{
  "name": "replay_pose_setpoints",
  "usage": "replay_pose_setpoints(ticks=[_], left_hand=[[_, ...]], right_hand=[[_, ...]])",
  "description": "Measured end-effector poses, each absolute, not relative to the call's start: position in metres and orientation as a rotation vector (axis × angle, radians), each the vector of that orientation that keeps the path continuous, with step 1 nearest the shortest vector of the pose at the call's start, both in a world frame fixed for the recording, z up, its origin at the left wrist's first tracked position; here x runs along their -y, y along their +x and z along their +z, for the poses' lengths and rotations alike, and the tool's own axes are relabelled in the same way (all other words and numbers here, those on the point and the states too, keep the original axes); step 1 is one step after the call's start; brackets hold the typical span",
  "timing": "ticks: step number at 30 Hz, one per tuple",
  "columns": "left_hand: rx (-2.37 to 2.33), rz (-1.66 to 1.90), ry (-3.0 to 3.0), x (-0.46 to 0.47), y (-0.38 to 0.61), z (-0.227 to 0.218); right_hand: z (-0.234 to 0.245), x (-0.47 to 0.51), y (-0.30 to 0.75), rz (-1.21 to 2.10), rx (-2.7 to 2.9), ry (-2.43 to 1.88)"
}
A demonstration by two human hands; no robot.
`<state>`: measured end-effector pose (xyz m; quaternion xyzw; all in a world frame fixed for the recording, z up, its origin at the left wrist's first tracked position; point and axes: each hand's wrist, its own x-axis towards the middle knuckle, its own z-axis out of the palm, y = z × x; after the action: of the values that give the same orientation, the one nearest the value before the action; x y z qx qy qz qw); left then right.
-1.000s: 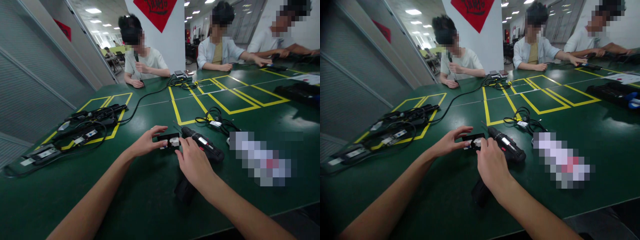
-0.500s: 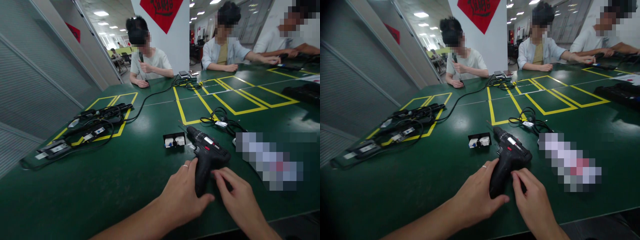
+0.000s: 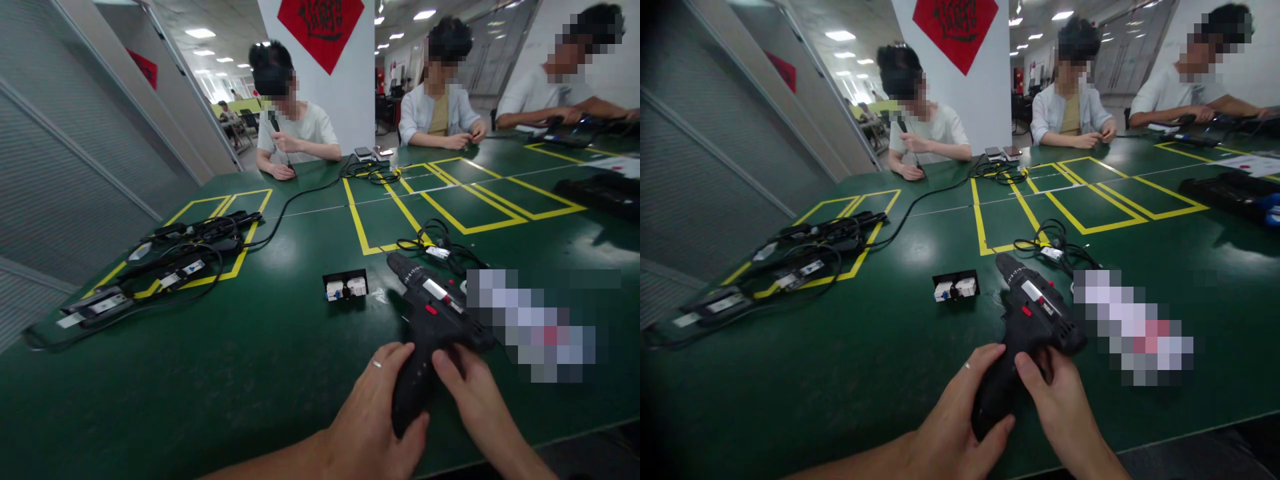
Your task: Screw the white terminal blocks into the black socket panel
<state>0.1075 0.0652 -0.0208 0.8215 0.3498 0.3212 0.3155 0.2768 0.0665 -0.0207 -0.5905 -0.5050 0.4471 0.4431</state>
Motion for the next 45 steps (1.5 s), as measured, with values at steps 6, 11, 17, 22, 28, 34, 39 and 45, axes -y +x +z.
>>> replay_pose_setpoints(ticks=[6, 11, 17, 22, 28, 34, 39, 45], left_hand=[[-0.611, 0.759, 2.489, -0.07, 0.109, -0.016], [-0.526, 1.062, 2.822, -0.114, 0.065, 0.001], [-1.103, 0.999, 2.786, -0.183, 0.021, -0.007], [-1.19, 0.884, 2.629, -0.193, 0.025, -0.012], [-1.16, 0.874, 2.616, -0.192, 0.031, -0.014], [-1.194, 0.902, 2.559, -0.193, 0.033, -0.019], [-1.223, 0.927, 2.502, -0.193, 0.034, -0.019], [-1.247, 0.956, 2.443, -0.194, 0.032, -0.021]], right_hand=[[-0.004, -0.065, 0.284, 1.585, 0.712, -0.918], [0.001, -0.066, 0.291, 1.609, 0.705, -0.818], [-0.006, -0.053, 0.293, 1.685, 0.687, -0.805], [-0.015, -0.04, 0.3, 1.791, 0.769, -0.818], [-0.014, -0.039, 0.297, 1.819, 0.744, -0.764], [-0.014, -0.039, 0.295, 1.828, 0.68, -0.743], [-0.012, -0.042, 0.295, 1.841, 0.61, -0.765], [-0.012, -0.042, 0.297, 1.852, 0.521, -0.724]])
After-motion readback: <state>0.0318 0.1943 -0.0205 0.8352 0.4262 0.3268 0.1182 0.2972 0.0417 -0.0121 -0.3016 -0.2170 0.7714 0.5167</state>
